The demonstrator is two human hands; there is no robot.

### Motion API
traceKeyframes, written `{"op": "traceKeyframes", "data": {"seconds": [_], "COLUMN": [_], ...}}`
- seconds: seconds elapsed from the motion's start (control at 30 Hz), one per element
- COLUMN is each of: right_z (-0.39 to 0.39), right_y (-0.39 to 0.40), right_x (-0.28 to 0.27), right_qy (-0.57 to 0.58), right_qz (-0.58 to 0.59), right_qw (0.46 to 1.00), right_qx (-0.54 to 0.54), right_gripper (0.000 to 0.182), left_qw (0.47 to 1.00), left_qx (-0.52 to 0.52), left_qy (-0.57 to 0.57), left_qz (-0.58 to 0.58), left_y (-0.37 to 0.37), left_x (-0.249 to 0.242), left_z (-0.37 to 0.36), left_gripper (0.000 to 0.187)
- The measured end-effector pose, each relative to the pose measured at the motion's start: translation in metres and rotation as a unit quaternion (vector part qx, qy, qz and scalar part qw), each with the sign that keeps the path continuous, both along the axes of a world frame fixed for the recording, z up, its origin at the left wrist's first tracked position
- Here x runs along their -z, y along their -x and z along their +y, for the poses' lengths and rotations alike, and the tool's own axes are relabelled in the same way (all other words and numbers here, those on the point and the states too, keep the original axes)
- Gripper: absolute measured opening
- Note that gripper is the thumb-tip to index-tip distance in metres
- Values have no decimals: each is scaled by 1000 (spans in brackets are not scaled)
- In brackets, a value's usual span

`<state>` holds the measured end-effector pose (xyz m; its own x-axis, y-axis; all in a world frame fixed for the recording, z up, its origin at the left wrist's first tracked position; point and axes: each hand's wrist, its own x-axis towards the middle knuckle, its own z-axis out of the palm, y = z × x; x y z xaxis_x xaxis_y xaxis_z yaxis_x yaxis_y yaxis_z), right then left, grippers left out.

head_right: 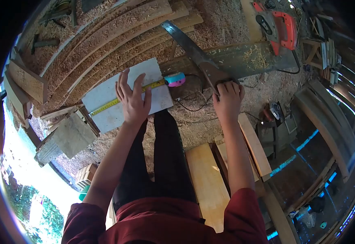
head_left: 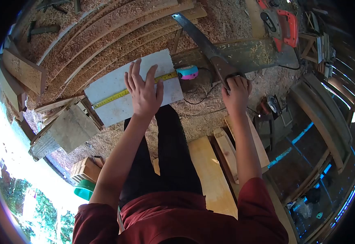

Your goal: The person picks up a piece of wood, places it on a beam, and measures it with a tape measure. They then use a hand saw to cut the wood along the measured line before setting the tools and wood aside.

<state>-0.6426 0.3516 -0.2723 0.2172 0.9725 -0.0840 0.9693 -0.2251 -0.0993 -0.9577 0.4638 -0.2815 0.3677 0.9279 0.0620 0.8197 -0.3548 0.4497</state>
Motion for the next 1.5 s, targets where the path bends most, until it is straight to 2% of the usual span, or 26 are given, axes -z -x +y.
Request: {"op": "traceKeyframes", "data": {"seconds": [0.2, 0.27, 0.4, 0.47, 0.5, 0.6, 0.67, 0.8, 0.87, 0.93, 1.23, 1.43, 1.5], "right_z": [8, 13, 27, 34, 35, 39, 43, 43, 36, 27, -11, -24, -27], "right_y": [10, 20, 39, 46, 48, 55, 63, 85, 101, 118, 164, 171, 174], "right_x": [-14, -25, -43, -51, -51, -52, -53, -74, -92, -104, -110, -97, -96], "right_qy": [-34, -45, -59, -43, -45, -48, -108, -149, -150, -134, -153, -130, -122], "right_qz": [75, 159, 177, 264, 263, 326, 451, 488, 550, 551, 568, 569, 593], "right_qw": [996, 986, 980, 957, 957, 928, 855, 830, 793, 789, 787, 786, 763], "right_qx": [-31, 13, 68, 116, 116, 172, 234, 227, 216, 235, 186, 204, 224], "right_gripper": [28, 26, 26, 27, 27, 25, 22, 17, 15, 18, 22, 23, 23], "left_qw": [1000, 999, 999, 998, 998, 998, 999, 999, 998, 999, 999, 998, 997], "left_qx": [-11, -10, -13, -16, -16, -17, -16, -5, -1, 1, 1, -11, -17], "left_qy": [-25, -28, -43, -47, -49, -49, -48, -44, -47, -47, -47, -60, -62], "left_qz": [-14, -16, -21, -26, -23, -18, -15, -31, -44, -10, -14, -17, -30], "left_y": [-4, -6, -10, -9, -9, -8, -6, 0, -1, -2, -3, 0, 0], "left_x": [10, 13, 14, 12, 12, 10, 10, 18, 23, 24, 17, 28, 30], "left_z": [15, 18, 22, 23, 25, 27, 29, 32, 32, 31, 30, 31, 30], "left_gripper": [52, 52, 52, 52, 53, 54, 55, 56, 57, 59, 66, 58, 57]}}
